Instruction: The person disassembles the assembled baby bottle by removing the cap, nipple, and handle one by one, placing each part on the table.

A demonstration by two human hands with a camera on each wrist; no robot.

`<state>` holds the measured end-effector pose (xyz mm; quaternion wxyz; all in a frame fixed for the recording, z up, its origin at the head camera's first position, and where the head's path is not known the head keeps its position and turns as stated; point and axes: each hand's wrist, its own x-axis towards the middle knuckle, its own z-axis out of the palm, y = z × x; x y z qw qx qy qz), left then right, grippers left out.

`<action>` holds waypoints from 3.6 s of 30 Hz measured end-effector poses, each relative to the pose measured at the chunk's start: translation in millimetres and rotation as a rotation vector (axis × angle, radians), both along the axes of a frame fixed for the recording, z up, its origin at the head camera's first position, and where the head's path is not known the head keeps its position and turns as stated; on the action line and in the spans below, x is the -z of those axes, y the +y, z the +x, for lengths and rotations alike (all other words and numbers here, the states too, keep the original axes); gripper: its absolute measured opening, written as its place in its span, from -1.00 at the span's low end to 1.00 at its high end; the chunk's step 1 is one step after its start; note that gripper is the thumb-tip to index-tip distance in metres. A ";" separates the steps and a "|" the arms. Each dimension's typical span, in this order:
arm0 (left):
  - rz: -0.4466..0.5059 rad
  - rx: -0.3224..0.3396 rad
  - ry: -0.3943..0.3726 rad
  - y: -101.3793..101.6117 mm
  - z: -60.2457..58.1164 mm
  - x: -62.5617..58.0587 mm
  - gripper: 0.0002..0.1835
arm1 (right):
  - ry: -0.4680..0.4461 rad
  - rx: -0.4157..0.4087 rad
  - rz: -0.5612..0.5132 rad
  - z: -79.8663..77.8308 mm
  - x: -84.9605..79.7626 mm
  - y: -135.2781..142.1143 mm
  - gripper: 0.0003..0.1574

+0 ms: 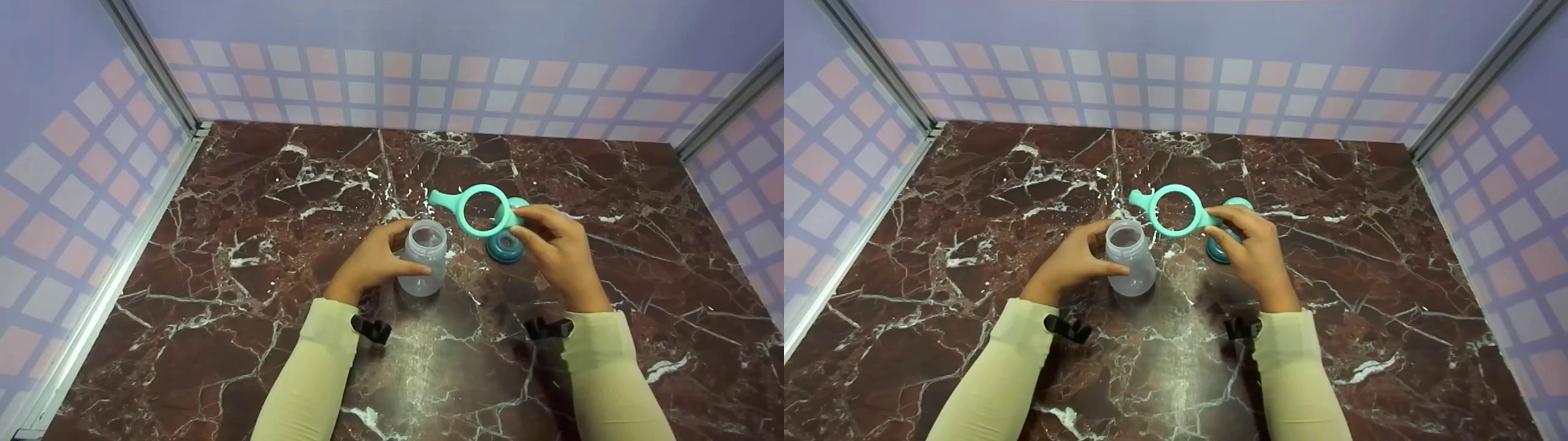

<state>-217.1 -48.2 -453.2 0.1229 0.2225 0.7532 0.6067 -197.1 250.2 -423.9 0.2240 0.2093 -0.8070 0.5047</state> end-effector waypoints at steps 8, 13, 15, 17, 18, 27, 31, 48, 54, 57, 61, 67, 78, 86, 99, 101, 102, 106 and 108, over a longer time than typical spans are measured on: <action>0.035 0.010 0.023 -0.3 -1.3 2.9 -0.19 | -0.026 0.024 -0.001 0.1 2.7 3.7 -0.64; 0.032 0.017 0.037 -0.3 -0.5 2.4 -0.20 | -0.041 0.038 0.000 -0.9 5.4 5.8 -0.65; 0.030 0.017 0.031 -0.3 -0.3 2.2 -0.20 | -0.040 0.047 0.010 2.5 -0.5 2.5 -0.67; 0.027 0.013 0.026 -0.5 -0.3 2.2 -0.19 | -0.041 0.059 0.016 4.2 -3.2 0.8 -0.67; 0.024 0.011 0.023 -0.5 -0.3 2.3 -0.19 | -0.042 0.066 0.018 3.9 -2.5 1.2 -0.67; 0.026 0.009 0.011 -0.9 -0.6 1.4 -0.19 | -0.052 0.085 0.036 -5.7 12.4 13.2 -0.68; 0.024 0.008 0.014 -0.4 -0.8 2.0 -0.20 | -0.082 0.102 0.030 -4.0 8.2 11.9 -0.69; 0.042 0.031 0.038 -0.3 -1.7 2.7 -0.20 | -0.074 0.032 -0.019 3.4 -3.8 11.3 -0.71; 0.043 0.025 0.032 -0.7 -0.9 2.1 -0.19 | -0.097 0.054 0.010 4.1 -2.7 14.4 -0.71; 0.045 0.022 0.023 -0.7 -0.6 2.4 -0.19 | -0.106 0.060 0.018 4.3 -2.2 15.7 -0.70; 0.051 0.021 0.000 -0.4 -0.1 2.3 -0.18 | -0.111 0.069 0.030 4.1 -1.2 17.0 -0.69; 0.048 0.016 -0.030 0.3 1.8 -1.1 -0.16 | -0.134 0.093 0.055 3.2 1.7 19.0 -0.69; -0.013 -0.014 -0.011 -0.1 3.5 -2.4 -0.16 | -0.140 0.128 0.058 -13.3 31.4 38.9 -0.66; 0.005 -0.006 -0.005 -0.4 0.9 4.1 -0.15 | -0.183 0.155 0.045 -18.1 36.1 43.7 -0.66; 0.011 0.010 0.013 -0.5 -0.4 7.8 -0.21 | -0.220 0.186 0.080 -21.5 40.3 49.6 -0.68; 0.005 0.012 0.018 -0.5 -0.3 8.0 -0.22 | -0.229 0.192 0.087 -21.8 40.6 50.3 -0.68; 0.005 0.013 0.018 -0.5 -0.4 8.0 -0.22 | -0.233 0.194 0.089 -22.0 40.7 50.6 -0.69; 0.013 0.016 0.010 -1.1 -0.1 8.1 -0.24 | -0.236 0.200 0.099 -23.8 41.7 51.1 -0.69; 0.018 0.017 0.003 -1.4 0.2 7.9 -0.23 | -0.232 0.204 0.103 -24.7 42.6 51.4 -0.69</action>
